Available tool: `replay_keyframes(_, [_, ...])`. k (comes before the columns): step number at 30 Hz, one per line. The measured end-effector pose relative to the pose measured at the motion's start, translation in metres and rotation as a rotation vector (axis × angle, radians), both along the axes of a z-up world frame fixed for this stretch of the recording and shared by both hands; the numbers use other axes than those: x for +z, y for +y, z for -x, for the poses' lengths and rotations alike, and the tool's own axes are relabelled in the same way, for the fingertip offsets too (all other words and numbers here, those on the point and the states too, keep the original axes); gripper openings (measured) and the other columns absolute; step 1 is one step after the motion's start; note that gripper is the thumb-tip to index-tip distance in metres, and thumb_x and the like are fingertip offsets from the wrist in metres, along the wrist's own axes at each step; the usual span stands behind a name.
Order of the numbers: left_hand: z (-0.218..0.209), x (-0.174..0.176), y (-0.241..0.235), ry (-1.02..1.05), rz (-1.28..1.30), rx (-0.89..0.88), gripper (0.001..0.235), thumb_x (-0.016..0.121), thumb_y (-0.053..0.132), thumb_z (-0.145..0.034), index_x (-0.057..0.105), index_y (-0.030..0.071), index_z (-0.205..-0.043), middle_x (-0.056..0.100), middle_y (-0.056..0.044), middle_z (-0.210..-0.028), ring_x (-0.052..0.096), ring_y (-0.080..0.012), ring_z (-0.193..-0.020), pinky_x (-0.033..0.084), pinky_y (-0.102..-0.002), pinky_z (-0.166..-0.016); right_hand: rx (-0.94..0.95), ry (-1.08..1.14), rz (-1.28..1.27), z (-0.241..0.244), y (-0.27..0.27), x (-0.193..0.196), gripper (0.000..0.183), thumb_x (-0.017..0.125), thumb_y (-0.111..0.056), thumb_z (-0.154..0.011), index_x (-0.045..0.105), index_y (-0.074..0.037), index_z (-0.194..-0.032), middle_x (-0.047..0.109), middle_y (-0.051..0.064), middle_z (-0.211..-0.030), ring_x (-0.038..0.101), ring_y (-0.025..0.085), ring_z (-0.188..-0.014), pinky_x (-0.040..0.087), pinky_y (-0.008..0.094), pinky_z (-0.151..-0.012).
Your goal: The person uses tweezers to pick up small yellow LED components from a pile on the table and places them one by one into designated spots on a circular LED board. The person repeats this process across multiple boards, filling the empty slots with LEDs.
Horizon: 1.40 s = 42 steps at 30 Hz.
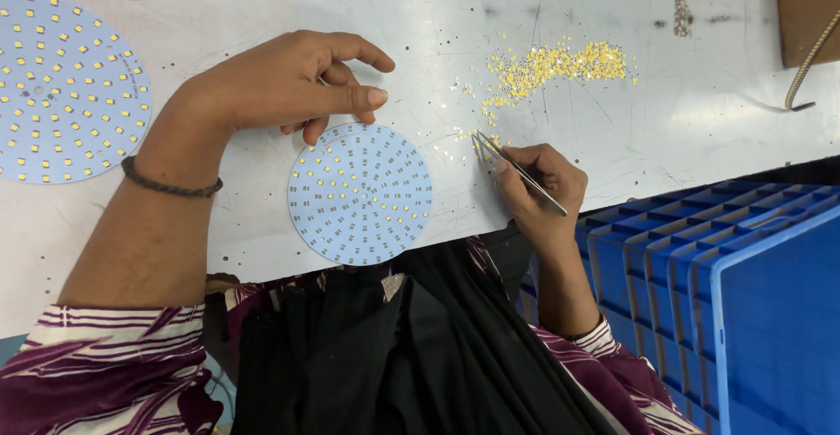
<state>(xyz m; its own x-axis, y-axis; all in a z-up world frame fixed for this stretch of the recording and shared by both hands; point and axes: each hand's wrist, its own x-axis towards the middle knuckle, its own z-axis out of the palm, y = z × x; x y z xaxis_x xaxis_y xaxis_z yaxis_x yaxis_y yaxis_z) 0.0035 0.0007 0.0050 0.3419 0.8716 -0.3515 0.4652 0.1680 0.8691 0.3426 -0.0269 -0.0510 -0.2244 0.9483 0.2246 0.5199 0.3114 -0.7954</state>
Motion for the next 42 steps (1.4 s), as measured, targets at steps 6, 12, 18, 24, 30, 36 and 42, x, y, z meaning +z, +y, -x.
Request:
replay_keyframes(6, [0.002, -0.005, -0.001, -0.019, -0.019, -0.009, 0.060, 0.066, 0.043, -0.086, 0.059, 0.011, -0.136, 0.080, -0.009, -0.089, 0.060, -0.0133, -0.043, 0.044, -0.026, -0.037, 0.022, -0.042, -0.033, -0.001, 0.000, 0.002, 0.013, 0.077, -0.006, -0.095, 0.073, 0.005, -0.101, 0.066, 0.002, -0.077, 0.053, 0.003, -0.066, 0.040, 0.020, -0.060])
replay_keyframes(12, [0.007, -0.013, -0.001, -0.058, -0.095, -0.032, 0.061, 0.067, 0.045, -0.089, 0.059, 0.007, -0.136, 0.080, -0.010, -0.090, 0.063, -0.0124, -0.044, 0.045, -0.026, -0.035, 0.344, -0.083, -0.149, 0.028, -0.003, 0.015, 0.013, 0.080, -0.005, -0.087, 0.073, 0.000, -0.097, 0.065, 0.007, -0.079, 0.057, 0.014, -0.067, 0.042, 0.027, -0.062])
replay_keyframes(18, [0.006, -0.019, -0.001, -0.075, -0.113, -0.019, 0.063, 0.066, 0.047, -0.089, 0.057, 0.007, -0.137, 0.080, -0.012, -0.087, 0.065, -0.0139, -0.044, 0.045, -0.025, -0.035, 0.772, -0.164, -0.145, 0.085, 0.007, 0.031, 0.017, 0.083, -0.010, -0.079, 0.074, -0.006, -0.093, 0.064, 0.006, -0.074, 0.060, 0.020, -0.065, 0.045, 0.031, -0.060])
replay_keyframes(24, [0.008, -0.019, -0.002, -0.096, -0.104, -0.018, 0.063, 0.067, 0.049, -0.088, 0.058, 0.008, -0.136, 0.080, -0.011, -0.084, 0.065, -0.0132, -0.045, 0.044, -0.025, -0.036, 0.839, -0.220, -0.121, 0.108, 0.013, 0.039, 0.018, 0.083, -0.013, -0.080, 0.074, -0.007, -0.094, 0.062, 0.006, -0.073, 0.059, 0.018, -0.064, 0.044, 0.031, -0.059])
replay_keyframes(30, [0.006, -0.020, -0.003, -0.087, -0.100, -0.008, 0.062, 0.068, 0.049, -0.088, 0.059, 0.009, -0.135, 0.079, -0.010, -0.082, 0.065, -0.0130, -0.045, 0.044, -0.024, -0.037, 0.855, -0.233, -0.096, 0.110, 0.012, 0.037, 0.019, 0.083, -0.015, -0.081, 0.075, -0.008, -0.095, 0.062, 0.005, -0.074, 0.058, 0.018, -0.063, 0.043, 0.031, -0.058])
replay_keyframes(36, [0.006, -0.018, -0.004, -0.063, -0.104, 0.001, 0.062, 0.067, 0.050, -0.089, 0.059, 0.009, -0.135, 0.079, -0.010, -0.082, 0.065, -0.0131, -0.045, 0.044, -0.024, -0.037, 0.857, -0.244, -0.084, 0.112, 0.013, 0.037, 0.020, 0.084, -0.016, -0.080, 0.075, -0.007, -0.095, 0.064, 0.006, -0.075, 0.059, 0.019, -0.065, 0.044, 0.031, -0.059])
replay_keyframes(42, [0.005, -0.018, 0.000, -0.033, -0.104, 0.000, 0.063, 0.066, 0.049, -0.089, 0.057, 0.010, -0.137, 0.079, -0.011, -0.087, 0.065, -0.0138, -0.044, 0.045, -0.026, -0.036, 0.696, -0.124, -0.102, 0.081, 0.015, 0.024, 0.018, 0.081, -0.011, -0.083, 0.074, -0.004, -0.099, 0.066, 0.007, -0.079, 0.061, 0.015, -0.069, 0.045, 0.027, -0.064])
